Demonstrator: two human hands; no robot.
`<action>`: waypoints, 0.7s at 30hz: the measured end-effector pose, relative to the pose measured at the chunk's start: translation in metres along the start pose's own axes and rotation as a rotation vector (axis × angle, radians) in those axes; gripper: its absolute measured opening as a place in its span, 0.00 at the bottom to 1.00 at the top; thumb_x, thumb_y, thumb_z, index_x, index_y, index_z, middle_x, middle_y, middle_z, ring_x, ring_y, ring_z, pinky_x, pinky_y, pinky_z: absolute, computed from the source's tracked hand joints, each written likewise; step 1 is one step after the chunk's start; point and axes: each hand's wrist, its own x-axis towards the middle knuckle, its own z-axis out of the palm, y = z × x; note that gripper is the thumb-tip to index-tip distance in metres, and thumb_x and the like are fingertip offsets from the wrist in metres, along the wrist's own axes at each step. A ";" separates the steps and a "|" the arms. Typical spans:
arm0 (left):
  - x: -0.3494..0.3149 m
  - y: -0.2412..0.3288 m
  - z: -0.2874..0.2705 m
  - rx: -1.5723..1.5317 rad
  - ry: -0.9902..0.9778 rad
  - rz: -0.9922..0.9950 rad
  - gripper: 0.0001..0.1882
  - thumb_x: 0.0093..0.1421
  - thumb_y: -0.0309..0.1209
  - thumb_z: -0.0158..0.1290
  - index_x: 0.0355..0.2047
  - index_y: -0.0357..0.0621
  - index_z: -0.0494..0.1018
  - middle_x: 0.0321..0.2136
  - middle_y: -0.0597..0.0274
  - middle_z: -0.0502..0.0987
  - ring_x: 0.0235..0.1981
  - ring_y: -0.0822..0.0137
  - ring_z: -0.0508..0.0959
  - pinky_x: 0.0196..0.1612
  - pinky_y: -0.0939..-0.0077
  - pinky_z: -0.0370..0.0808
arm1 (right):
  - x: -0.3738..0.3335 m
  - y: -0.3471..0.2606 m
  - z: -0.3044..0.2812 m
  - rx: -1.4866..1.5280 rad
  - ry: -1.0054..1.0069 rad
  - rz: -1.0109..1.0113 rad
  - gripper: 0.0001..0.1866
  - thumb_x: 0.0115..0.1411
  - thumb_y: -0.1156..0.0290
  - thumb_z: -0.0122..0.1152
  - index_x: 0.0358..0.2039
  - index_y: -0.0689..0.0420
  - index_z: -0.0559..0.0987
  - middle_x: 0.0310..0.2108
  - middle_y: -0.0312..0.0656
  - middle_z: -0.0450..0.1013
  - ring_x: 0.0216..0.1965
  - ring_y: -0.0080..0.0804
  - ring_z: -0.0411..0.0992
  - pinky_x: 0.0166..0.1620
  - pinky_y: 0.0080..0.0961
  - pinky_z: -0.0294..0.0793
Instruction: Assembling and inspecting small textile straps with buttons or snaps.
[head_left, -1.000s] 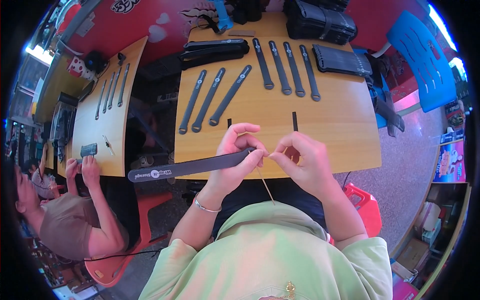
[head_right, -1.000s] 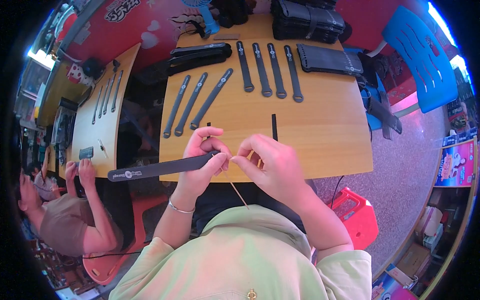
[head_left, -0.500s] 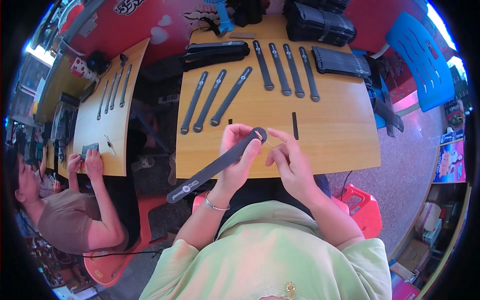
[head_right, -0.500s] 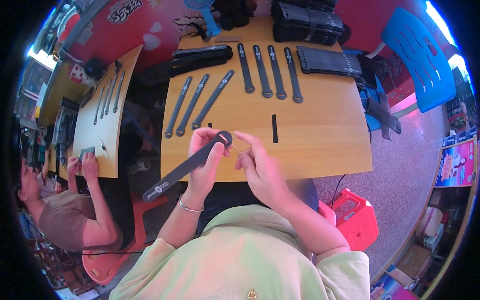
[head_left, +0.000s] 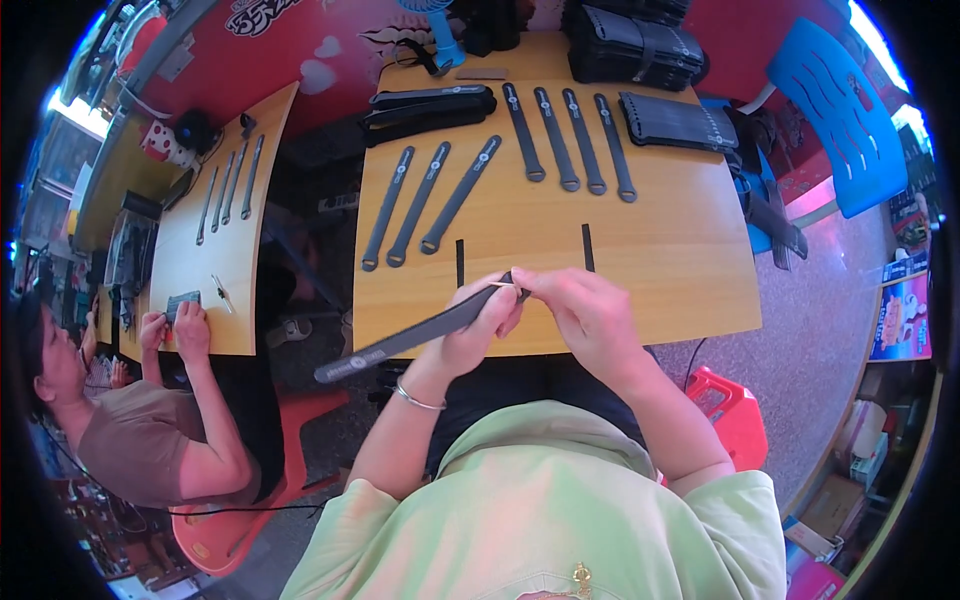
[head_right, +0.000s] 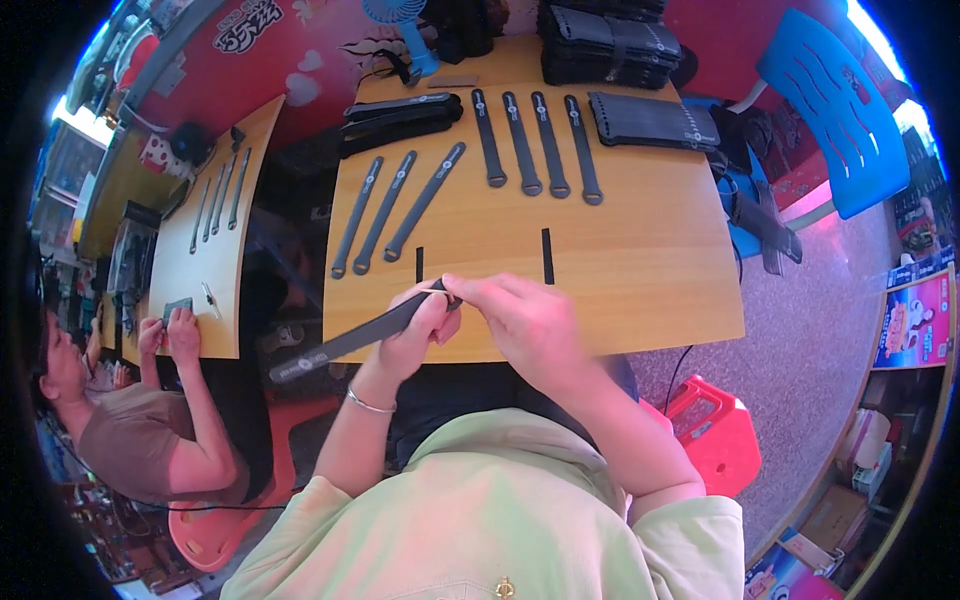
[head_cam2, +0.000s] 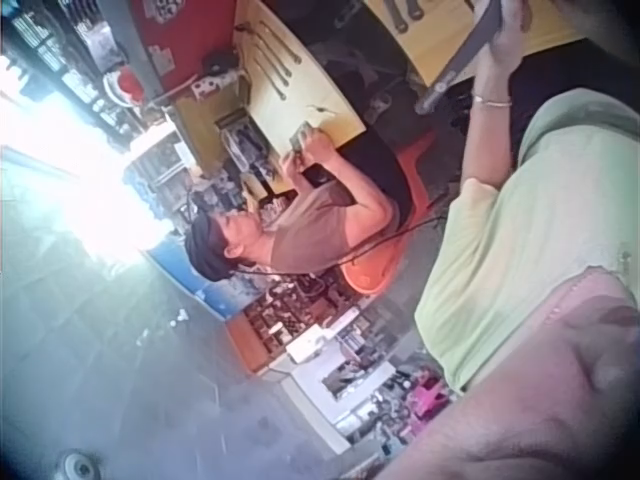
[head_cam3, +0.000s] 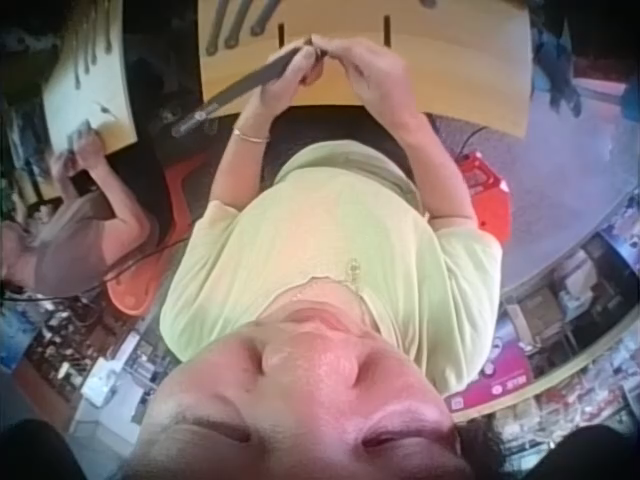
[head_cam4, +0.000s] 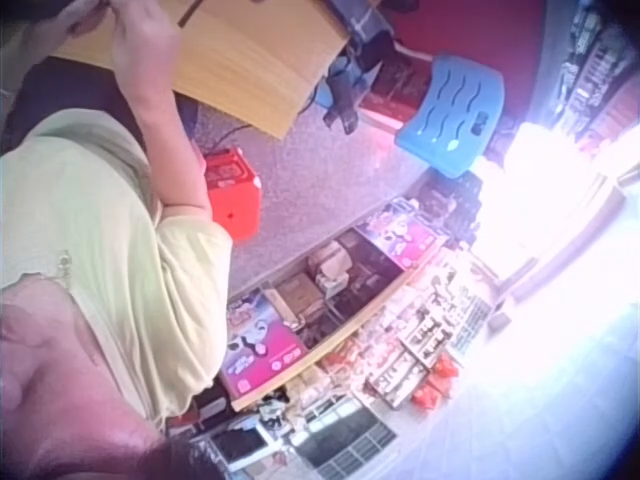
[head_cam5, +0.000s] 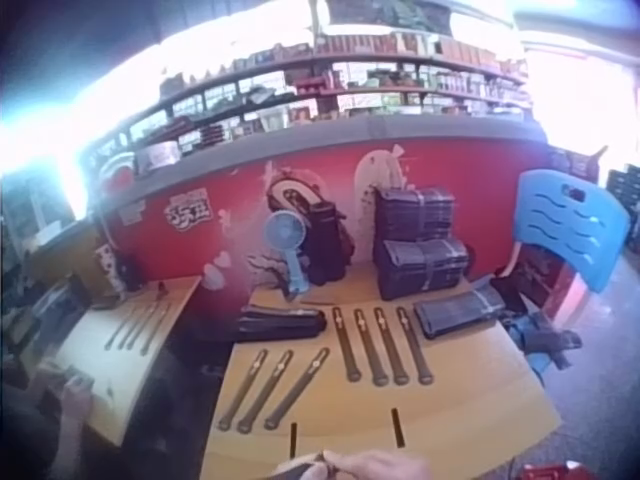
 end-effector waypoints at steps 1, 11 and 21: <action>0.001 0.005 -0.006 0.002 -0.096 -0.044 0.14 0.66 0.35 0.39 0.30 0.39 0.66 0.16 0.69 0.63 0.18 0.79 0.61 0.22 0.84 0.57 | 0.001 -0.002 -0.003 0.001 0.000 0.001 0.20 0.47 0.84 0.58 0.42 0.52 0.78 0.24 0.39 0.72 0.24 0.32 0.73 0.26 0.24 0.72; 0.009 -0.017 0.023 0.107 0.354 0.071 0.05 0.58 0.27 0.55 0.32 0.38 0.71 0.22 0.69 0.73 0.21 0.81 0.69 0.24 0.88 0.65 | 0.002 -0.016 0.000 -0.314 -0.078 0.149 0.13 0.52 0.77 0.57 0.40 0.55 0.77 0.23 0.40 0.72 0.24 0.35 0.73 0.24 0.27 0.71; 0.003 -0.023 0.013 0.568 0.309 0.271 0.06 0.58 0.26 0.52 0.28 0.35 0.71 0.18 0.60 0.69 0.18 0.69 0.68 0.22 0.78 0.64 | 0.003 -0.024 0.003 -0.267 -0.173 0.265 0.08 0.54 0.77 0.55 0.36 0.59 0.75 0.25 0.45 0.74 0.25 0.40 0.73 0.26 0.30 0.71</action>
